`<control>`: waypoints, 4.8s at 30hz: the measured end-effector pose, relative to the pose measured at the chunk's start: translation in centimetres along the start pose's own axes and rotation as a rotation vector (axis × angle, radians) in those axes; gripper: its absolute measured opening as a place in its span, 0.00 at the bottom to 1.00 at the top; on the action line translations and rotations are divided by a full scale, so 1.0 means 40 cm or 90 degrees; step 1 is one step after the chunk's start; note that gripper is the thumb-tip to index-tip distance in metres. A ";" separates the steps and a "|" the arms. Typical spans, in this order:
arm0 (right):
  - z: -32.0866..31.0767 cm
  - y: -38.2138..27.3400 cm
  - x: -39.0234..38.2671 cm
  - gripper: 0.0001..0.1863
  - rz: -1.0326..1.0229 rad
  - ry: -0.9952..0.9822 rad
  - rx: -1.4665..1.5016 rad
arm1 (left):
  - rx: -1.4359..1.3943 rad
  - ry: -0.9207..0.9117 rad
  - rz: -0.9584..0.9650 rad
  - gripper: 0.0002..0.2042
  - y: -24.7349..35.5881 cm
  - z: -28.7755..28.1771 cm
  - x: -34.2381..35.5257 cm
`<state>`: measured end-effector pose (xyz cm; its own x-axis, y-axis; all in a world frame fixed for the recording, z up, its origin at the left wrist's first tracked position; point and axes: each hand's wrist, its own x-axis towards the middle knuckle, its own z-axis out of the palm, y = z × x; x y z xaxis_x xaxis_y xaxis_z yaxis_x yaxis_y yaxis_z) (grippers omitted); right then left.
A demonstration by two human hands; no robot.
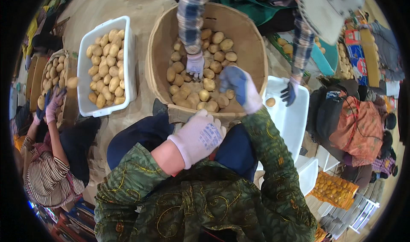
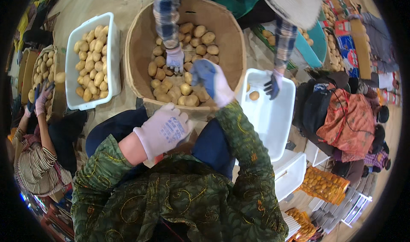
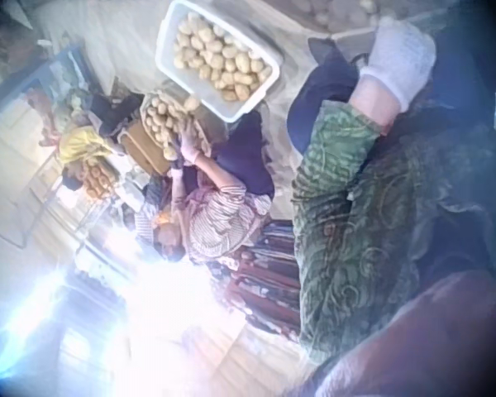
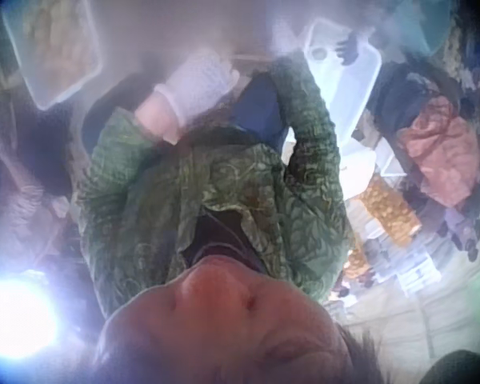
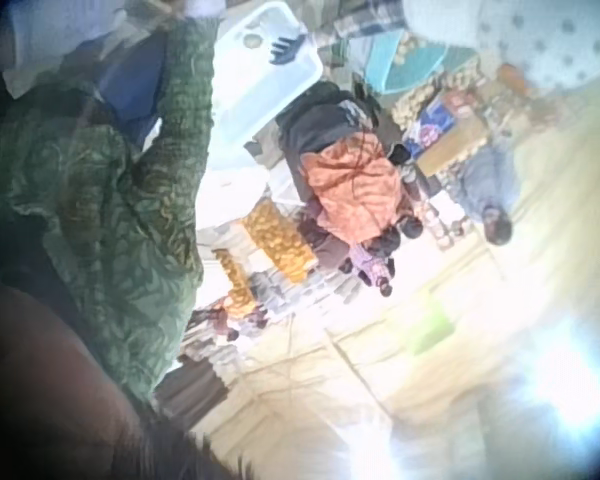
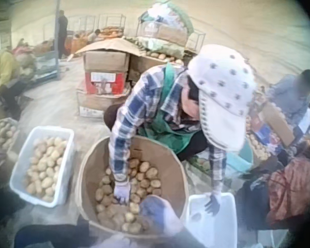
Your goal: The person sits on the floor and sorts potatoes from a large sack into white plastic bins. They pick up individual potatoes, inspect them, and place them into the bins while other workers perform similar tasks nearby.
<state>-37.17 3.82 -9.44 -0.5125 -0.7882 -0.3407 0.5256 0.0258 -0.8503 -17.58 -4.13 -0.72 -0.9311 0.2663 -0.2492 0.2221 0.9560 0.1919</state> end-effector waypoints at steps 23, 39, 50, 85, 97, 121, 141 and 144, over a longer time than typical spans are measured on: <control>0.076 0.543 0.549 0.40 0.099 -0.209 -0.616 | 0.013 -0.075 -0.070 0.11 -0.084 0.013 -0.062; 0.078 0.109 -0.022 0.27 0.044 -0.211 0.389 | -0.167 0.425 -0.203 0.25 -0.185 -0.034 -0.004; 0.078 0.060 -0.202 0.39 0.182 -0.211 0.381 | -0.273 0.386 -0.090 0.16 -0.124 -0.006 0.063; 0.130 0.044 -0.238 0.35 0.049 -0.020 0.146 | -0.381 0.408 -0.099 0.18 -0.104 -0.052 0.077; -0.551 0.237 -0.430 0.37 0.172 0.455 -0.215 | -0.726 0.562 -0.360 0.15 -0.175 -0.114 0.005; 0.153 0.475 0.383 0.20 0.001 -0.396 -1.128 | 0.023 -0.017 -0.121 0.07 -0.083 0.005 -0.084; 0.111 0.742 0.445 0.21 -0.115 -0.368 -1.303 | -0.050 -0.064 -0.101 0.12 -0.121 0.022 -0.117; 0.110 0.761 0.432 0.19 -0.142 -0.308 -1.303 | -0.061 -0.070 -0.096 0.12 -0.120 0.008 -0.114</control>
<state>-27.04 -11.70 -39.44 -0.0960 -0.9215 -0.3762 -0.9862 0.1393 -0.0897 -14.29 -9.89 -0.79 -0.9132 0.1375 -0.3835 0.0488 0.9715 0.2321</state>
